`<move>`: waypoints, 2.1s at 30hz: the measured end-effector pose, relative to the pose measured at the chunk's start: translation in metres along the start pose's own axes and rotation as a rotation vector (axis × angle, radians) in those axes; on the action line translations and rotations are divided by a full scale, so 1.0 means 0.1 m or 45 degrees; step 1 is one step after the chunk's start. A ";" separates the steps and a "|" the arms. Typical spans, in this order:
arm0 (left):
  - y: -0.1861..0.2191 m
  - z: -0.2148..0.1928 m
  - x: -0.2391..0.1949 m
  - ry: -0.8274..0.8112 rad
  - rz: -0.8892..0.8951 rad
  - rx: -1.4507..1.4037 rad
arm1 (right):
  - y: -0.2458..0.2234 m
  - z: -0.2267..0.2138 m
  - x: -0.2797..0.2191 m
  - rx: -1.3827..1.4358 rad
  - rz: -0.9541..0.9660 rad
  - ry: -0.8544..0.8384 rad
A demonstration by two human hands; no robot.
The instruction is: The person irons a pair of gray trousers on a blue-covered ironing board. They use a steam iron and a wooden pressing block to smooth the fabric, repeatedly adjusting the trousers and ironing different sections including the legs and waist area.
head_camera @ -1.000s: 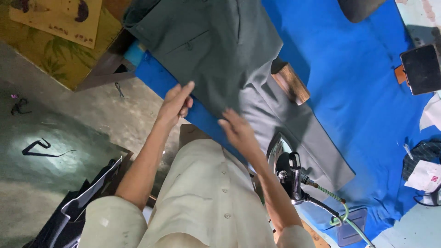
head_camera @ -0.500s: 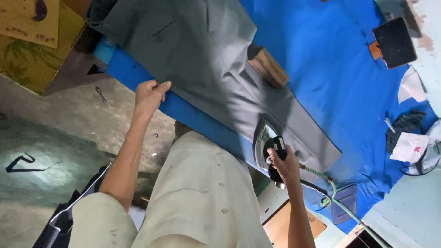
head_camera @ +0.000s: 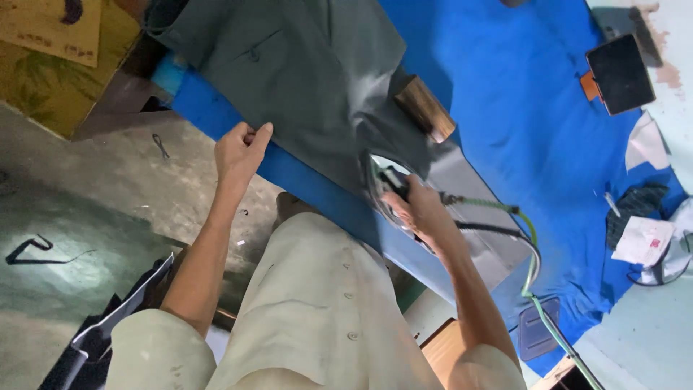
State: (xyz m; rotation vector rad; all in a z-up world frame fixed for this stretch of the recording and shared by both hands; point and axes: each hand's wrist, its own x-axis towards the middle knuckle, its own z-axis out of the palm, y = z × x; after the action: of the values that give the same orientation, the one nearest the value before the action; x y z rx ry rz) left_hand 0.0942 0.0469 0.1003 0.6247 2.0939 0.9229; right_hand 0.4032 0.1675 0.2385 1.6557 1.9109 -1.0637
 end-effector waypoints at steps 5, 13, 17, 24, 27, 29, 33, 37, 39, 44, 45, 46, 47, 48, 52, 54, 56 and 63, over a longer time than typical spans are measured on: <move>0.04 -0.16 0.09 -0.021 -0.135 -0.522 | -0.03 0.47 0.53 -0.272 -0.358 -0.101; -0.40 -0.16 0.53 0.024 -0.090 -0.482 | -0.42 0.87 0.77 -0.708 -1.030 0.100; -0.03 -0.26 0.24 0.116 -0.124 -0.477 | -0.65 0.85 0.63 -0.425 -0.831 0.020; 0.05 -0.29 0.49 0.681 0.250 -0.327 | -0.49 0.69 0.35 -0.177 -0.542 -0.311; 0.02 -0.37 0.67 0.720 0.507 -0.077 | -0.26 0.72 0.33 -0.117 -0.451 -0.244; 0.11 -0.39 0.69 0.676 0.453 0.014 | -0.21 0.70 0.29 -0.031 -0.453 -0.130; 0.48 -0.25 0.51 0.865 0.937 0.259 | -0.27 0.81 0.43 -0.021 -0.690 0.022; 0.76 -0.03 0.40 0.658 1.097 0.258 | -0.65 0.81 0.55 -0.071 -0.750 0.075; 0.78 0.03 0.38 0.598 1.154 0.259 | -0.70 0.85 0.56 -0.024 -0.637 0.047; 0.66 0.22 0.25 0.266 1.166 0.342 | -0.39 0.92 0.45 0.204 -0.557 0.268; 0.53 0.39 0.22 0.252 1.177 0.347 | -0.24 0.94 0.44 0.218 -0.547 0.275; 0.39 0.54 0.18 0.240 1.277 0.485 | -0.10 0.97 0.44 0.249 -0.423 0.290; 0.24 0.67 0.14 0.227 1.377 0.624 | 0.03 1.01 0.43 0.280 -0.298 0.303; 0.20 0.84 0.02 0.238 1.373 0.636 | 0.16 0.99 0.35 0.284 -0.312 0.297; 0.12 1.41 -0.31 -0.008 1.612 0.652 | 0.70 1.08 0.12 0.361 0.018 0.320; 0.08 1.58 -0.33 -0.046 1.664 0.668 | 0.91 1.19 0.06 0.306 0.006 0.409; 0.03 1.69 -0.28 -0.114 1.617 0.779 | 1.04 1.21 0.03 0.329 0.044 0.432; -0.09 1.44 -0.15 0.052 1.475 0.924 | 0.75 0.99 0.11 0.617 0.075 0.335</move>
State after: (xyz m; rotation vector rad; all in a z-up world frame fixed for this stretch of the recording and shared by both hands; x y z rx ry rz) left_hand 0.2154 0.0899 0.0337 2.3424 1.9834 0.6616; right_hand 0.4548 0.1007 0.1466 2.1943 1.8387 -1.4278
